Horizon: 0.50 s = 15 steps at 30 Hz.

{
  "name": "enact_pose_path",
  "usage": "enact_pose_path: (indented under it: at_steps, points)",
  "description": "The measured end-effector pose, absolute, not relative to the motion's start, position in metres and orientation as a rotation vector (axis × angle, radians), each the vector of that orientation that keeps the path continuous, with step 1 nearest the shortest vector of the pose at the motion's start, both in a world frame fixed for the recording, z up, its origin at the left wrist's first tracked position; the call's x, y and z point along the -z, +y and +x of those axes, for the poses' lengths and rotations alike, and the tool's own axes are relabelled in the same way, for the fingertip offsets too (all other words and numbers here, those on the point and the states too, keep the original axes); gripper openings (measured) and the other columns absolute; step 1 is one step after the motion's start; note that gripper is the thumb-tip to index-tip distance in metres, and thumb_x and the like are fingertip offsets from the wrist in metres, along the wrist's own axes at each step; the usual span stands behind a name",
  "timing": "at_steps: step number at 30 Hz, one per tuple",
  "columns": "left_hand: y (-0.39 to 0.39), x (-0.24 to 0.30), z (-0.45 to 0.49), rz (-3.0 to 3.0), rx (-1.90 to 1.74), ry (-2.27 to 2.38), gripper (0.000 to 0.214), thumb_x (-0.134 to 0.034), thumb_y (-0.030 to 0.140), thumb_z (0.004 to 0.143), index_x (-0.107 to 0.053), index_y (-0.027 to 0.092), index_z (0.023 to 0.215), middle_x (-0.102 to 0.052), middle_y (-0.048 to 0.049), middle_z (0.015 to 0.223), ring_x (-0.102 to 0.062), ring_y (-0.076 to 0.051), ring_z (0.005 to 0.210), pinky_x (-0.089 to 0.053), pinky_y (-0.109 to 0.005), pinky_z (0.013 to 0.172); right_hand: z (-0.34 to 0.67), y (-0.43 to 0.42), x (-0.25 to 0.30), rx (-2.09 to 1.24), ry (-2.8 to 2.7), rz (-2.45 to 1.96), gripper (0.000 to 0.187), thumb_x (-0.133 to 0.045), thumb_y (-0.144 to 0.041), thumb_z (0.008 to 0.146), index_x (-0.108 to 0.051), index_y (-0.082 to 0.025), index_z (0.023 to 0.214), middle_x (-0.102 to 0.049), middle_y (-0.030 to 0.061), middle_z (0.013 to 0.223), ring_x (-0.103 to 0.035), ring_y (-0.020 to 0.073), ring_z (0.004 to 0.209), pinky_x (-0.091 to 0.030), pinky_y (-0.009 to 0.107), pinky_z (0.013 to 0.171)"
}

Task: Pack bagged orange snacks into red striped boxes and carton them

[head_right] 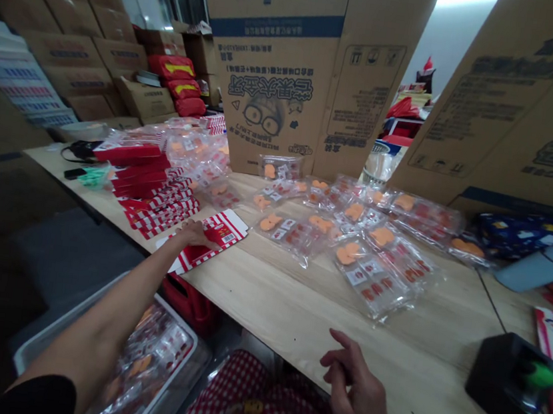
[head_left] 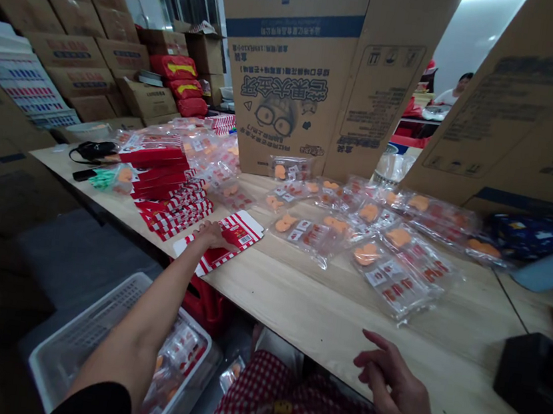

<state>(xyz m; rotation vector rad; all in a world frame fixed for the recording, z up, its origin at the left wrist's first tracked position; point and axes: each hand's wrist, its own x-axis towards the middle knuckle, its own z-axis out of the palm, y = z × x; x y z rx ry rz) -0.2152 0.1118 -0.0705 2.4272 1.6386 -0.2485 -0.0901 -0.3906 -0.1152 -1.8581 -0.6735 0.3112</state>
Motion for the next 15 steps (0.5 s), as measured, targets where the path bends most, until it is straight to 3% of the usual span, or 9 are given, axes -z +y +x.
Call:
enact_pose_path:
  at_steps: [5,15]
  points:
    - [0.137,0.07,-0.212,2.369,0.28,1.671,0.144,-0.093,0.066,0.027,-0.041,0.011,0.149,-0.035,-0.0296,0.159,-0.034,-0.05,0.146,-0.039,-0.053,0.113,-0.094,-0.39,0.121,-0.272,-0.723,-1.868,0.04,-0.055,-0.037,0.091,-0.058,-0.022,0.127,-0.072,0.0021,0.08,-0.067,0.0166,0.058,-0.055,0.026,0.054]
    - [0.124,0.072,-0.213,2.348,0.121,1.71,0.149,-0.099,0.054,0.027,-0.03,0.006,0.15,-0.032,-0.0365,0.156,-0.03,-0.053,0.147,-0.032,-0.061,0.115,-0.086,-0.363,0.114,-0.298,-0.896,-1.853,0.033,-0.049,-0.028,0.089,-0.06,-0.02,0.118,-0.071,0.0003,0.076,-0.065,0.0157,0.054,-0.051,0.026,0.051]
